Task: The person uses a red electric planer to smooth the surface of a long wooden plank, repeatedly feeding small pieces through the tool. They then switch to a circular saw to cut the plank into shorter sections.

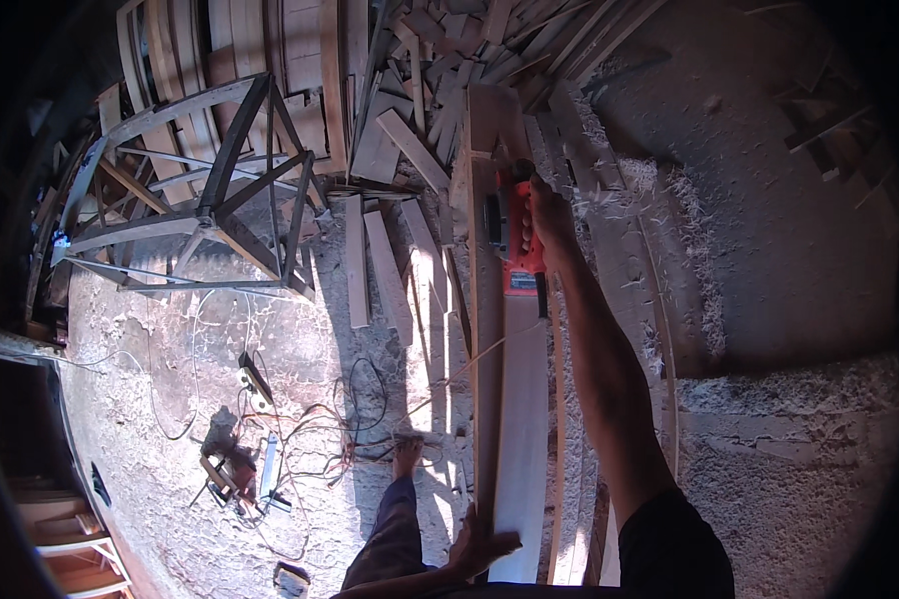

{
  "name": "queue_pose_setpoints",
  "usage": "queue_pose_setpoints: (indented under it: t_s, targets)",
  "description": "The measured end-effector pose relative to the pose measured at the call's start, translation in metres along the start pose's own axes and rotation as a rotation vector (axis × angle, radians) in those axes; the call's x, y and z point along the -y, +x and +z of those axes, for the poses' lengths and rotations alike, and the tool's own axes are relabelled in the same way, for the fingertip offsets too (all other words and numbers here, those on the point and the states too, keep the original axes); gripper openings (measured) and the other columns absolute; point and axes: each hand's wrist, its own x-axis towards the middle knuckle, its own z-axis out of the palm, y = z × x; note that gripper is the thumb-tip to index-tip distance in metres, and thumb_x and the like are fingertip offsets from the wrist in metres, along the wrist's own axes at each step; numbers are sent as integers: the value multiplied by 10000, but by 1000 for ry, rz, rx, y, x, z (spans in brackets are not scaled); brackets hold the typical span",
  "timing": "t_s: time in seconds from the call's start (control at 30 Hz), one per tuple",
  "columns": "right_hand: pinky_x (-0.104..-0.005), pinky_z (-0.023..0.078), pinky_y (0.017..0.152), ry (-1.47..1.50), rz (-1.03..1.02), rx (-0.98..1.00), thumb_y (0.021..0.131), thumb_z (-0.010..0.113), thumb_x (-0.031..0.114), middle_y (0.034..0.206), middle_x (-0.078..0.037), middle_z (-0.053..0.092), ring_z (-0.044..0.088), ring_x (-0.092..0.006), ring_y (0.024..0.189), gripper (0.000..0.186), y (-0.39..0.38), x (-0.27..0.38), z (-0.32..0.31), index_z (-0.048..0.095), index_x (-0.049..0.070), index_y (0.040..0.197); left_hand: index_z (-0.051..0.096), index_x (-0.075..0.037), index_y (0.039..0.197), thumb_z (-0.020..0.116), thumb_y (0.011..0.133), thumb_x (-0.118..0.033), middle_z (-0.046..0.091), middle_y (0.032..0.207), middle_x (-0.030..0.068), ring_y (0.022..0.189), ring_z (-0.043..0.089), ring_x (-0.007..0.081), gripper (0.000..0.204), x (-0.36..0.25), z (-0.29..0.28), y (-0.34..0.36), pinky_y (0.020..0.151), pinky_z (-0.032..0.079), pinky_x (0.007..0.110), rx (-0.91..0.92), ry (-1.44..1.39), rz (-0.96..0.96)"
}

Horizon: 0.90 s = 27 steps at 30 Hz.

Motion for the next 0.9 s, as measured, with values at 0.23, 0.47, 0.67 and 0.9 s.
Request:
queue_pose_setpoints:
  t_s: [0.23,0.47,0.67,0.9]
  targets:
    - [-292,431,389,105,-234,-118,978,590,631,604,-7,535,530,-115,437,553,-24,-6,-14,582,89,867,211,-34,1560,804,808,-572,502,1383,265,1271,544,397,1098,52,14,1,1018,480,497,148,156,35]
    - [-290,448,443,185,-243,-128,1013,604,529,637,-24,554,553,-117,493,512,-355,-118,-46,579,37,876,209,75,1555,553,1017,-570,481,1492,257,1377,497,413,907,25,-10,-28,1148,389,489,93,-40,-35]
    - [-287,452,425,96,-10,-193,1024,549,578,581,-34,577,584,-129,468,579,-686,-177,-98,619,14,911,250,-28,1586,551,1028,-488,402,1557,285,1441,410,437,783,108,-6,-120,1182,339,488,6,161,-18]
    - [-355,463,471,-461,-201,-397,1047,557,464,669,-72,632,605,-171,524,510,-962,-254,-143,626,-12,1217,71,67,1586,763,824,-587,181,1641,323,1522,234,464,1219,107,83,-244,1233,268,490,-45,253,253]
